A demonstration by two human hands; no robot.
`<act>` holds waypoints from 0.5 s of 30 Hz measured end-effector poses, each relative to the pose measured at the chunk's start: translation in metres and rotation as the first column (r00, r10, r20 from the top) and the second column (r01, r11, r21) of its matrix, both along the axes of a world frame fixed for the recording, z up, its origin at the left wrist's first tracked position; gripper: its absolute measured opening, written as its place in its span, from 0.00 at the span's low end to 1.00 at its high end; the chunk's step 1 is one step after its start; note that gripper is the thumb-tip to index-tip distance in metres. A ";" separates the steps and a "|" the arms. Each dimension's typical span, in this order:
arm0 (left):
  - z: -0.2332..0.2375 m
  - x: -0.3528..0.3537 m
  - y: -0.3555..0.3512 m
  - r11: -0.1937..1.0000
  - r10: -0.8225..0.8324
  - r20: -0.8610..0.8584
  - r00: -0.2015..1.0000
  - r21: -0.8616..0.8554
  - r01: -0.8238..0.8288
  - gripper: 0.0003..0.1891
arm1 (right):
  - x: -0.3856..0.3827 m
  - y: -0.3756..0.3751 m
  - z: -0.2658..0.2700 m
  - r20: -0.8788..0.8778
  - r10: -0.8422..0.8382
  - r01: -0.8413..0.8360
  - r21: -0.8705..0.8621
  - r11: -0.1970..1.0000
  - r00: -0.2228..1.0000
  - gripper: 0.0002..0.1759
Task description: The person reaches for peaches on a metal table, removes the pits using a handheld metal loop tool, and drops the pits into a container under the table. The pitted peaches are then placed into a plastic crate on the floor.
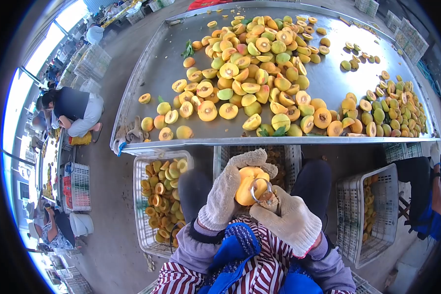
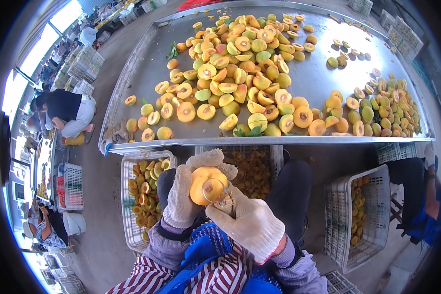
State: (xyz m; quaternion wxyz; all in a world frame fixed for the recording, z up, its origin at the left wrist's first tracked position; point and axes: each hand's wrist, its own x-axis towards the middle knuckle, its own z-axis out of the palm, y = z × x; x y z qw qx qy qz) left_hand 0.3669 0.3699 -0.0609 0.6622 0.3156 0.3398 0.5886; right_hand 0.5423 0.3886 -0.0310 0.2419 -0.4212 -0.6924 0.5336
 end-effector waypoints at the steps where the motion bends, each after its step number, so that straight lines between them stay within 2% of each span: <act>1: 0.000 0.000 0.001 1.000 -0.001 0.000 1.000 0.001 0.001 0.39 | 0.000 -0.001 0.000 0.000 -0.001 0.001 0.001 1.000 1.000 0.19; 4: -0.001 0.001 -0.002 1.000 -0.007 -0.052 0.999 0.021 0.008 0.40 | -0.001 -0.005 0.002 0.008 -0.013 0.013 -0.021 1.000 1.000 0.20; 6: -0.002 0.003 -0.005 1.000 0.007 0.016 1.000 0.015 -0.008 0.42 | -0.001 -0.004 0.008 0.049 0.008 -0.002 -0.133 0.991 0.999 0.21; 10: -0.002 0.010 -0.009 0.995 0.098 0.043 0.994 0.005 -0.099 0.42 | -0.001 -0.007 0.005 -0.009 0.001 -0.001 -0.101 0.995 1.000 0.21; 12: -0.008 0.006 -0.008 0.998 0.062 -0.005 0.998 0.016 -0.062 0.42 | 0.002 -0.004 0.011 -0.036 0.079 -0.085 -0.244 0.966 0.996 0.20; 13: -0.006 0.009 -0.009 0.998 0.060 -0.003 0.998 0.016 -0.060 0.42 | 0.003 -0.004 0.012 -0.035 0.077 -0.083 -0.244 0.966 0.996 0.20; 15: 0.006 0.016 -0.011 0.988 0.122 -0.017 0.992 0.098 -0.120 0.41 | 0.005 -0.005 0.014 -0.075 0.082 -0.106 -0.406 0.908 0.994 0.18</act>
